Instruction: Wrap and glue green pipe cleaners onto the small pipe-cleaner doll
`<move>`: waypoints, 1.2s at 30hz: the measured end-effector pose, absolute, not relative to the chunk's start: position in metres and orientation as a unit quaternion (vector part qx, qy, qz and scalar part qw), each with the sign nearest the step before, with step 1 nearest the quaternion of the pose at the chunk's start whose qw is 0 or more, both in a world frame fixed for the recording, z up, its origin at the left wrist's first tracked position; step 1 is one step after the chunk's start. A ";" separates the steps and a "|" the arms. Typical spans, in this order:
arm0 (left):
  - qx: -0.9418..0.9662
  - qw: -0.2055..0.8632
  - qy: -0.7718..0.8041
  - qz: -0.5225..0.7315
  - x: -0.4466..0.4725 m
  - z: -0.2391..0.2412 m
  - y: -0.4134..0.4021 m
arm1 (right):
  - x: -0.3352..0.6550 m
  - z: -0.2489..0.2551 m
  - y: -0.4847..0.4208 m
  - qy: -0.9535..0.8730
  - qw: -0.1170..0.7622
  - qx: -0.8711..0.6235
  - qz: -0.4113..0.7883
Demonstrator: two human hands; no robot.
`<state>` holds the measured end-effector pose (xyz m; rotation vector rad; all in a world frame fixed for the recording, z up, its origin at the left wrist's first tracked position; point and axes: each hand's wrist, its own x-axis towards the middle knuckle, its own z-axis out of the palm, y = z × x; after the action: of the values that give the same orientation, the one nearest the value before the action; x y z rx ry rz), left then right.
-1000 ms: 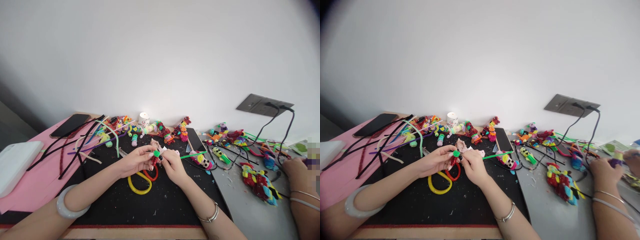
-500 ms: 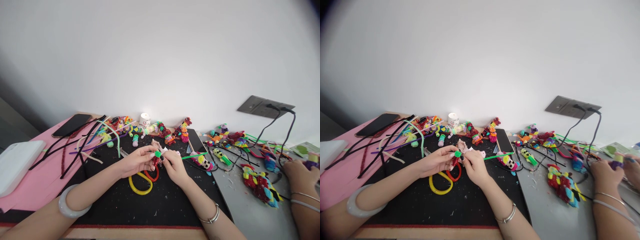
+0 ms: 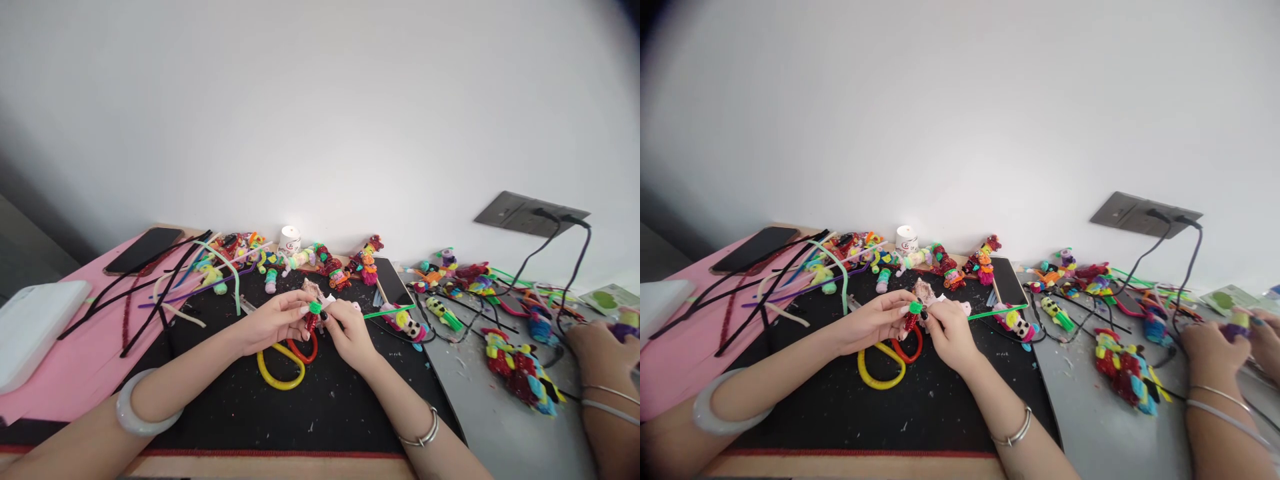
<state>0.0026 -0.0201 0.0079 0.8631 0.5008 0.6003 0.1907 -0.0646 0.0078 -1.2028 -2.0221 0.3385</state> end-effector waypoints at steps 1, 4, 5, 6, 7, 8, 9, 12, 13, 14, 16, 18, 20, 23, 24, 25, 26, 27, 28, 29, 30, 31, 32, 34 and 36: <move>0.409 0.834 0.236 0.285 0.003 0.008 -0.020 | 0.190 0.008 -0.064 -0.789 0.373 -0.471 0.131; 0.413 0.831 0.234 0.289 0.002 0.007 -0.020 | 0.190 0.008 -0.064 -0.789 0.373 -0.472 0.128; 0.414 0.830 0.234 0.290 0.002 0.007 -0.020 | 0.190 0.008 -0.064 -0.788 0.374 -0.472 0.128; 0.416 0.830 0.234 0.290 0.002 0.007 -0.020 | 0.190 0.008 -0.064 -0.787 0.376 -0.472 0.127; 0.417 0.829 0.235 0.289 0.002 0.007 -0.020 | 0.190 0.007 -0.064 -0.787 0.376 -0.472 0.128; 0.417 0.828 0.237 0.289 0.002 0.007 -0.020 | 0.190 0.007 -0.064 -0.786 0.377 -0.473 0.128; 0.418 0.828 0.238 0.289 0.002 0.007 -0.020 | 0.190 0.007 -0.064 -0.786 0.377 -0.473 0.128; 0.420 0.827 0.235 0.290 0.002 0.007 -0.019 | 0.191 0.007 -0.065 -0.786 0.377 -0.473 0.130; 0.423 0.827 0.232 0.290 0.002 0.007 -0.019 | 0.191 0.007 -0.065 -0.785 0.377 -0.473 0.131; 0.425 0.826 0.229 0.291 0.002 0.007 -0.019 | 0.190 0.007 -0.065 -0.786 0.377 -0.473 0.131; 0.428 0.824 0.226 0.293 0.003 0.007 -0.019 | 0.190 0.007 -0.065 -0.787 0.375 -0.473 0.130; 0.429 0.824 0.224 0.295 0.003 0.007 -0.019 | 0.190 0.008 -0.065 -0.788 0.372 -0.474 0.127; 0.430 0.824 0.223 0.295 0.003 0.008 -0.019 | 0.190 0.008 -0.065 -0.788 0.371 -0.475 0.124; 0.433 0.822 0.223 0.295 0.003 0.008 -0.020 | 0.190 0.008 -0.065 -0.788 0.371 -0.475 0.124; 0.433 0.821 0.224 0.295 0.003 0.008 -0.020 | 0.190 0.008 -0.065 -0.788 0.371 -0.474 0.126; 0.434 0.821 0.225 0.295 0.003 0.007 -0.020 | 0.190 0.008 -0.065 -0.788 0.372 -0.473 0.127; 0.435 0.820 0.225 0.295 0.003 0.007 -0.020 | 0.190 0.008 -0.064 -0.788 0.372 -0.473 0.129; 0.437 0.819 0.225 0.295 0.003 0.007 -0.020 | 0.190 0.008 -0.064 -0.788 0.372 -0.473 0.130; 0.438 0.819 0.225 0.295 0.003 0.007 -0.020 | 0.190 0.008 -0.064 -0.788 0.372 -0.473 0.130; 0.439 0.818 0.224 0.296 0.003 0.007 -0.020 | 0.190 0.008 -0.064 -0.788 0.372 -0.473 0.130; 0.441 0.817 0.223 0.295 0.003 0.008 -0.019 | 0.190 0.008 -0.064 -0.788 0.373 -0.473 0.129; 0.442 0.817 0.223 0.296 0.003 0.008 -0.019 | 0.190 0.008 -0.064 -0.788 0.373 -0.473 0.128; 0.443 0.816 0.224 0.297 0.004 0.008 -0.019 | 0.190 0.008 -0.064 -0.788 0.374 -0.473 0.126; 0.444 0.814 0.226 0.299 0.004 0.008 -0.019 | 0.190 0.009 -0.064 -0.786 0.376 -0.475 0.123; 0.443 0.813 0.228 0.302 0.004 0.008 -0.019 | 0.190 0.009 -0.064 -0.784 0.376 -0.479 0.121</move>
<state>0.0036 -0.0189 0.0085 0.9454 0.4865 0.6458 0.1898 -0.0643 0.0086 -1.2253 -2.0061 0.3092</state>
